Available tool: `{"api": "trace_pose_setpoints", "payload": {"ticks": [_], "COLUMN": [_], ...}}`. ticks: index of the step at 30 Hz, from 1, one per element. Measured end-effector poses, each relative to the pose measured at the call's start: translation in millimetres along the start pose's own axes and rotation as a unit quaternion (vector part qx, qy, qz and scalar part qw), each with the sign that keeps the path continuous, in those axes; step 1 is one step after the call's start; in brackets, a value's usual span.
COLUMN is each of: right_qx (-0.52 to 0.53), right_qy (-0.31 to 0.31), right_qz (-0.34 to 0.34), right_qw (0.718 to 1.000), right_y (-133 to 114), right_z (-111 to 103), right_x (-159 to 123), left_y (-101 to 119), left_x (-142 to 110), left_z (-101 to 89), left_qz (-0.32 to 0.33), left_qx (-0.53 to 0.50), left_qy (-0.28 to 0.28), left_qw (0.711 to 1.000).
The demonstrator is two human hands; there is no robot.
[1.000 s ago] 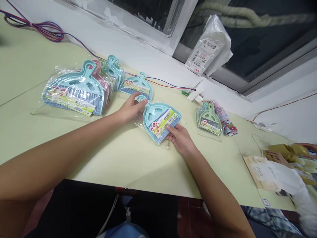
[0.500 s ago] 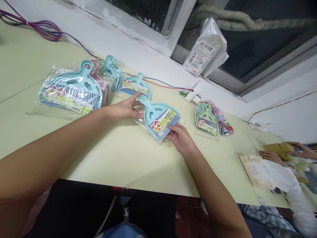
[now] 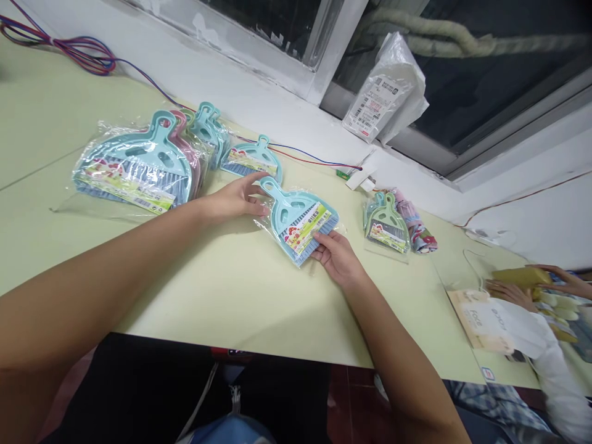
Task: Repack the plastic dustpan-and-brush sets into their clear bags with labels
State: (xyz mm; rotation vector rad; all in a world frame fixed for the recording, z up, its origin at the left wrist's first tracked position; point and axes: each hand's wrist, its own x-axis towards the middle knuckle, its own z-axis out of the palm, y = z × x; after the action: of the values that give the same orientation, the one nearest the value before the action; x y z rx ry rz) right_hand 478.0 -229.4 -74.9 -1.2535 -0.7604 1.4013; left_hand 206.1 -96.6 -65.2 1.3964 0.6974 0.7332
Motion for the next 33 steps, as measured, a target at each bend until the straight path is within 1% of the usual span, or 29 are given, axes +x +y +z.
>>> {"api": "trace_pose_setpoints", "payload": {"ticks": [6,12,18,20,26,33], "right_qx": [0.001,-0.004,-0.005,-0.002,0.001,-0.003], "right_qy": [-0.008,0.009,0.001,0.011,0.065,0.060], "right_qz": [-0.004,0.001,-0.007,-0.007,-0.015,-0.021], "right_qw": [1.000,1.000,1.000,1.000,0.998,0.998], "right_y": [0.4,0.8,0.9,1.1,5.1,5.4], "right_z": [-0.3,1.9,2.4,3.4,4.8,4.3], "right_x": [0.4,0.6,0.0,-0.2,1.8,0.4], "left_y": [-2.6,-3.4,-2.0,-1.9,-4.0,-2.0], "left_x": [0.0,-0.8,-2.1,-1.9,-0.5,0.9], "left_z": [0.3,0.1,0.7,1.3,4.6,6.3], "left_qz": [0.006,0.008,0.008,0.010,0.017,0.009], "left_qx": [-0.008,-0.016,-0.008,-0.008,-0.019,-0.035], "left_qy": [0.005,-0.002,0.006,0.003,-0.008,0.029], "left_qw": [1.000,1.000,1.000,1.000,1.000,0.999]}}
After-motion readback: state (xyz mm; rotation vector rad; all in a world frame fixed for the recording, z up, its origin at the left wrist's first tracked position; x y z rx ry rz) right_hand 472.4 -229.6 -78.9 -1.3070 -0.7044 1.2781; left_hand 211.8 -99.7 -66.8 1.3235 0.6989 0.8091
